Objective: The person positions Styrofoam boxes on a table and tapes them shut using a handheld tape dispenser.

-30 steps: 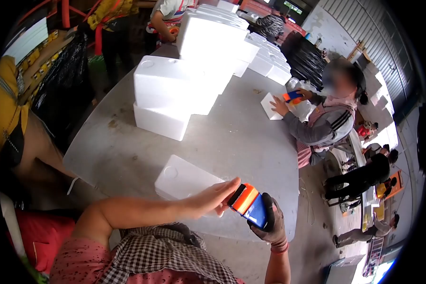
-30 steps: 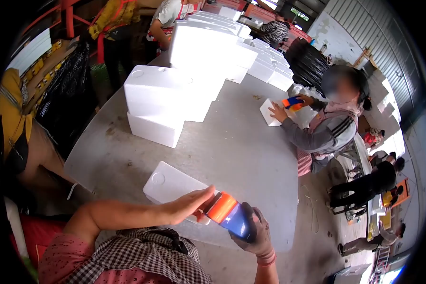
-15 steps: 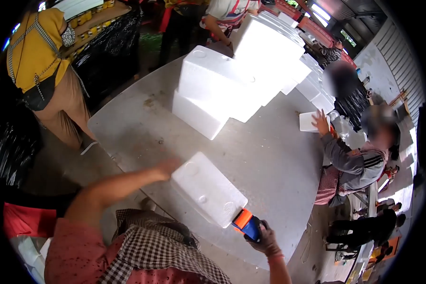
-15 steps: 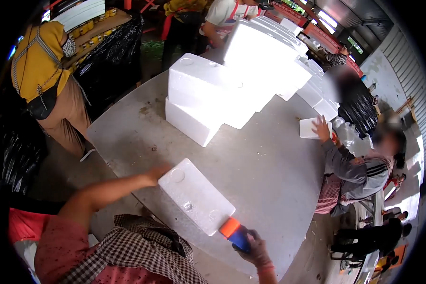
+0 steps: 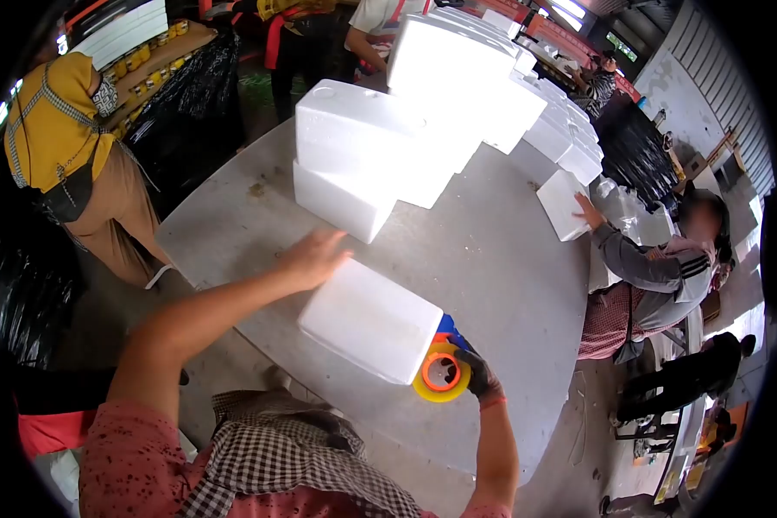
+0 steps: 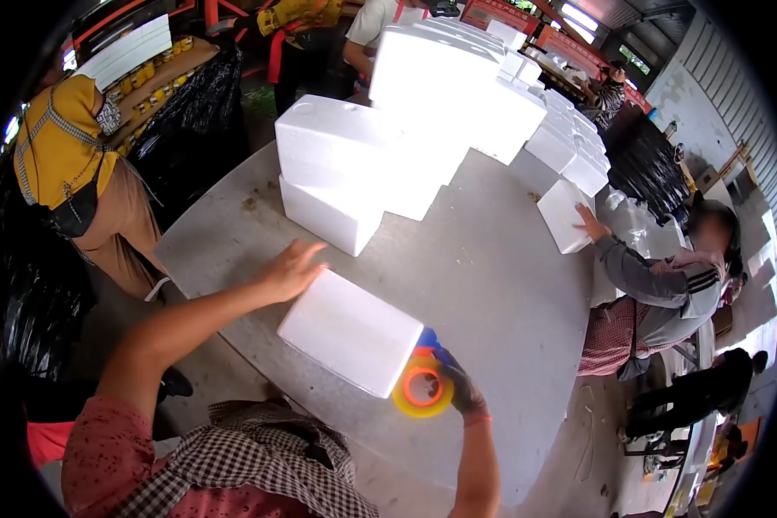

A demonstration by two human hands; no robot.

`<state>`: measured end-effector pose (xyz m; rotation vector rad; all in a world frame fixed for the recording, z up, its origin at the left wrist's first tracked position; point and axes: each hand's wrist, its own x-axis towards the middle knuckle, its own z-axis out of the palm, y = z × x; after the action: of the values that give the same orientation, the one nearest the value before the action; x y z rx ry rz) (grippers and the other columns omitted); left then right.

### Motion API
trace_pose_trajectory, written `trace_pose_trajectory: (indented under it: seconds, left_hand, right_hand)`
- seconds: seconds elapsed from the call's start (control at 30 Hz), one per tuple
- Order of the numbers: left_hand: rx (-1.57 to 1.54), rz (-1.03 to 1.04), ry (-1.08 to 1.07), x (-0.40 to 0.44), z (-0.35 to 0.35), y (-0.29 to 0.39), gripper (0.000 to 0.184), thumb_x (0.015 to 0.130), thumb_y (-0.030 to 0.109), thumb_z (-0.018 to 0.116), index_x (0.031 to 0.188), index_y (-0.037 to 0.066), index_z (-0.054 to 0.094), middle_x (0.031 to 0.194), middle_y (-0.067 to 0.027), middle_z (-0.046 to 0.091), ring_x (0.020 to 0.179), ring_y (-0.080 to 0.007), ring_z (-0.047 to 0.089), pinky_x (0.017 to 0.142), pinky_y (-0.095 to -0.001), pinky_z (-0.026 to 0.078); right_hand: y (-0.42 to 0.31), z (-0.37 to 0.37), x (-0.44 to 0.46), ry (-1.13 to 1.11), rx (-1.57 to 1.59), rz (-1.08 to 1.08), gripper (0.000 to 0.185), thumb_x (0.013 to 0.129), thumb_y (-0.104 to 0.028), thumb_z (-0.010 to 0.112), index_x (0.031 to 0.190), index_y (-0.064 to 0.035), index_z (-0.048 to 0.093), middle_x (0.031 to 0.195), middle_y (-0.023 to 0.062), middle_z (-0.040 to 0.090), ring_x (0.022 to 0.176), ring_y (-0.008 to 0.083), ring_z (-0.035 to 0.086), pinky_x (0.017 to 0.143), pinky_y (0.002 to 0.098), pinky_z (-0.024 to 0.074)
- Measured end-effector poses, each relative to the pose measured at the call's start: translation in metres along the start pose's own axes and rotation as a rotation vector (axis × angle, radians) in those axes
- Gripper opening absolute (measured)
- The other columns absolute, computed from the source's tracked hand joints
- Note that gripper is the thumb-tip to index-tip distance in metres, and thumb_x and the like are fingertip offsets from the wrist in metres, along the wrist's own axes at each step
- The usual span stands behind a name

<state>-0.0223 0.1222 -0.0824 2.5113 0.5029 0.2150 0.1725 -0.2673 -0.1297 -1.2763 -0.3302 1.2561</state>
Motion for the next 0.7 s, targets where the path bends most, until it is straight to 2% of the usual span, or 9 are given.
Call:
trace_pose_trajectory:
  seconds: [0.03,0.07,0.2,0.33,0.43,0.47,0.6,0.63,0.7]
  left_hand:
    - [0.250,0.221,0.249,0.008,0.012,0.015,0.055,0.094,0.054,0.041,0.135,0.018,0.047,0.131,-0.0168,0.050,0.123,-0.0334,0.045,0.097,-0.0567,0.037]
    - [0.470,0.390,0.267,0.010,0.022,0.031,0.056,0.092,0.055,0.044,0.137,0.022,0.046,0.137,-0.0169,0.046,0.129,-0.0352,0.038,0.102,-0.0607,0.030]
    - [0.385,0.157,-0.184,0.008,0.026,0.052,0.071,0.080,0.065,0.056,0.140,0.030,0.042,0.128,-0.0103,0.045,0.123,-0.0298,0.037,0.097,-0.0530,0.030]
    - [0.391,0.175,-0.233,0.005,0.023,0.055,0.072,0.080,0.067,0.054,0.140,0.029,0.042,0.123,-0.0087,0.047,0.120,-0.0267,0.036,0.097,-0.0467,0.031]
    - [0.347,0.187,-0.219,0.004,0.021,0.052,0.073,0.079,0.066,0.055,0.140,0.027,0.043,0.122,-0.0088,0.046,0.120,-0.0269,0.037,0.096,-0.0469,0.032]
    - [0.345,0.186,-0.198,0.004,0.023,0.051,0.075,0.079,0.068,0.054,0.139,0.024,0.043,0.125,-0.0121,0.048,0.122,-0.0317,0.038,0.096,-0.0492,0.033]
    - [0.316,0.115,-0.159,-0.012,0.021,0.053,0.086,0.078,0.072,0.053,0.143,0.017,0.038,0.126,-0.0198,0.051,0.124,-0.0386,0.041,0.097,-0.0528,0.034]
    - [0.316,0.122,-0.153,-0.022,0.012,0.045,0.086,0.078,0.072,0.053,0.143,0.017,0.038,0.126,-0.0198,0.051,0.124,-0.0386,0.041,0.097,-0.0528,0.034]
    - [0.279,0.200,-0.389,-0.056,-0.018,0.023,0.097,0.077,0.074,0.053,0.149,0.015,0.026,0.120,-0.0197,0.051,0.112,-0.0346,0.044,0.093,-0.0546,0.035]
  right_hand:
    - [-0.007,0.003,0.012,-0.008,0.027,-0.017,0.061,0.089,-0.021,0.056,0.144,-0.0037,0.034,0.123,0.0094,0.056,0.096,0.0193,0.059,0.085,0.0340,0.0503]
    - [-0.005,0.005,0.015,-0.010,0.051,-0.021,0.060,0.090,-0.020,0.055,0.143,-0.0034,0.034,0.124,0.0093,0.055,0.098,0.0194,0.059,0.086,0.0338,0.0498]
    - [0.017,0.013,-0.004,0.035,0.131,-0.085,0.059,0.090,-0.020,0.056,0.142,-0.0012,0.036,0.131,0.0079,0.051,0.110,0.0194,0.055,0.094,0.0319,0.0447]
    - [0.046,0.060,-0.077,0.164,0.223,-0.066,0.064,0.089,-0.025,0.059,0.144,-0.0024,0.033,0.131,0.0078,0.052,0.105,0.0179,0.057,0.088,0.0311,0.0473]
    - [0.132,0.105,-0.139,0.151,0.302,-0.084,0.074,0.087,-0.033,0.061,0.147,-0.0059,0.028,0.129,0.0089,0.053,0.094,0.0177,0.060,0.082,0.0316,0.0507]
    - [0.159,0.129,-0.142,0.180,0.324,-0.096,0.077,0.086,-0.036,0.062,0.148,-0.0071,0.027,0.128,0.0093,0.053,0.091,0.0176,0.061,0.079,0.0318,0.0518]
    - [0.160,0.244,-0.069,0.519,0.367,-0.234,0.059,0.096,-0.031,0.054,0.144,-0.0070,0.032,0.123,0.0074,0.054,0.089,0.0173,0.061,0.078,0.0317,0.0516]
    - [0.142,0.255,-0.052,0.554,0.357,-0.274,0.057,0.097,-0.032,0.052,0.144,-0.0065,0.032,0.124,0.0056,0.052,0.090,0.0163,0.060,0.079,0.0312,0.0513]
    - [0.145,0.213,-0.024,0.575,0.312,-0.358,0.049,0.096,-0.031,0.053,0.135,-0.0048,0.041,0.119,0.0031,0.053,0.094,0.0137,0.058,0.081,0.0287,0.0496]
